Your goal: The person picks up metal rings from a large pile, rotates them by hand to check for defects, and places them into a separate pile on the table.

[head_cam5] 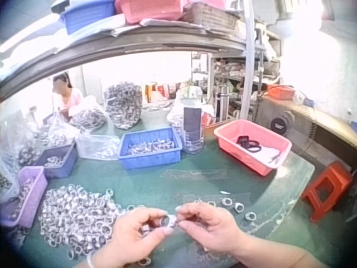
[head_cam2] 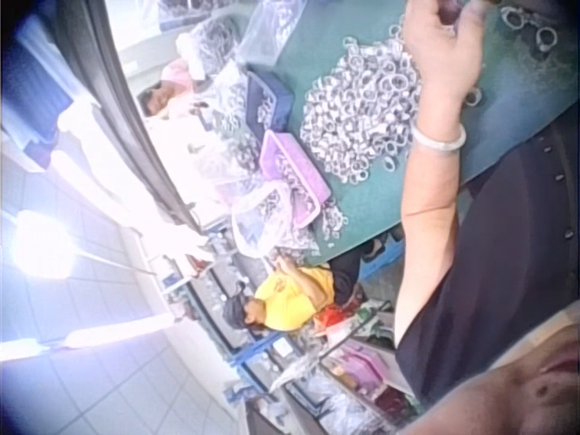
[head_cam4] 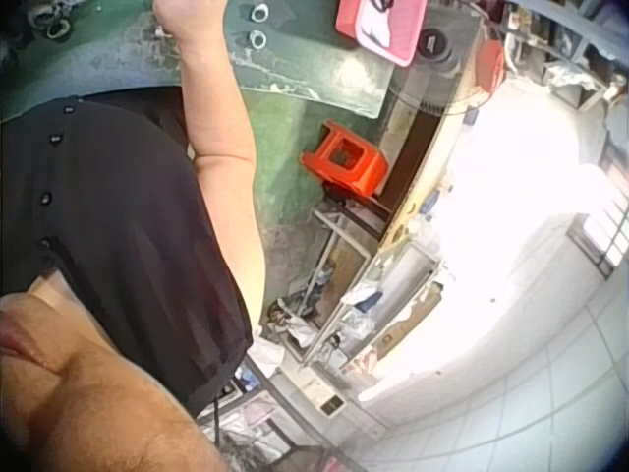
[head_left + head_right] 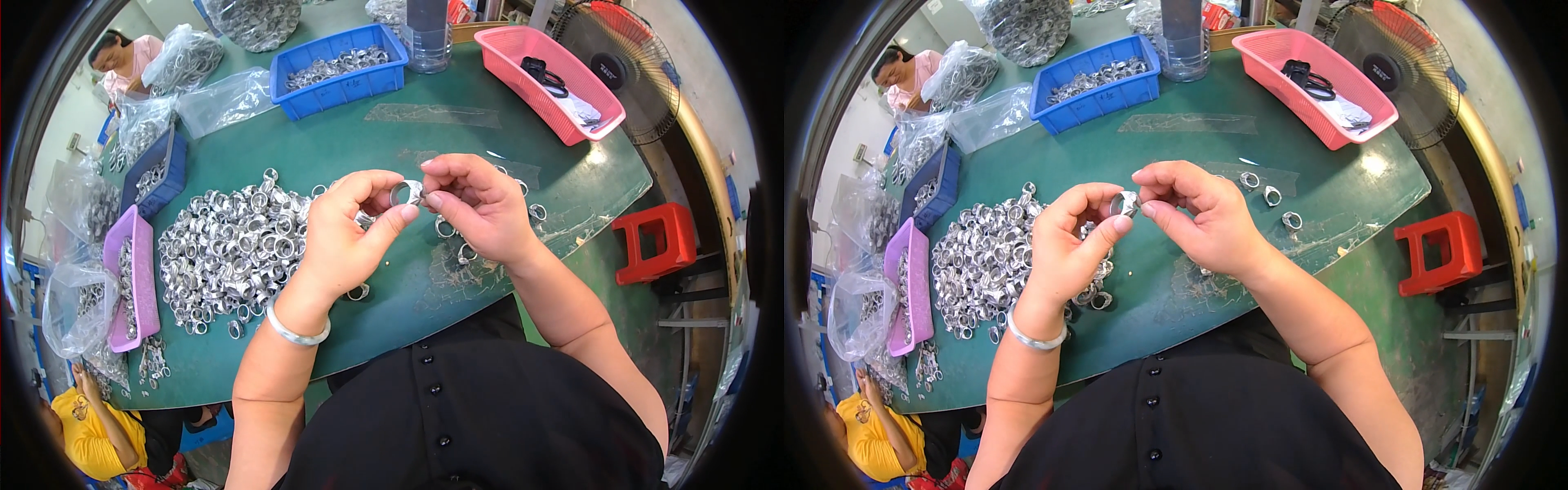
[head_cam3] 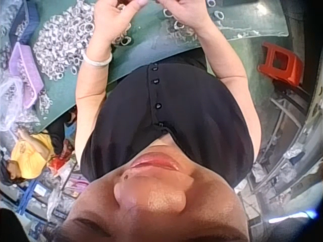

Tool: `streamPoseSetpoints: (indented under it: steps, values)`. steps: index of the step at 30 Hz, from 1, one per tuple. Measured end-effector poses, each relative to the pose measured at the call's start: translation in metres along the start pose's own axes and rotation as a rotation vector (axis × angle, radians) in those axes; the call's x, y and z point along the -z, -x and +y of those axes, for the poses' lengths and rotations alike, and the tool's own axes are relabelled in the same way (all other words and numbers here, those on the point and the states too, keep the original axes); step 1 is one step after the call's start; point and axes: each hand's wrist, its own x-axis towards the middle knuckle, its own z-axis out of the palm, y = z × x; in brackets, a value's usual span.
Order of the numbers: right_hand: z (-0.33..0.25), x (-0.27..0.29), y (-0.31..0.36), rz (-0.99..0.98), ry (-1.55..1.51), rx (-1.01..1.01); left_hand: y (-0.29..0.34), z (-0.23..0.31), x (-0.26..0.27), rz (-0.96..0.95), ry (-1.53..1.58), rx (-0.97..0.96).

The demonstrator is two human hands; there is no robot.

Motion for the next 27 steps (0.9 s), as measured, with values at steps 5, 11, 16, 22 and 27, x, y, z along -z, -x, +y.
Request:
streamPoseSetpoints:
  steps: [5,11,16,22,27]
  values:
    - [-0.004,0.001,-0.001,0.027,0.095,0.079,-0.003,-0.001,0.001,-0.077,0.429,0.194]
    - [-0.005,0.004,-0.001,0.054,0.105,0.068,-0.005,-0.007,0.007,-0.175,0.74,0.259]
    - [-0.006,0.005,-0.001,0.047,0.122,0.06,-0.006,-0.012,0.007,-0.223,0.99,0.299]
    - [-0.009,0.005,-0.001,0.038,0.148,0.059,-0.008,-0.018,0.008,-0.297,1.183,0.273]
    - [-0.01,0.005,-0.002,0.026,0.172,0.085,-0.009,-0.019,0.008,-0.382,1.2,0.227]
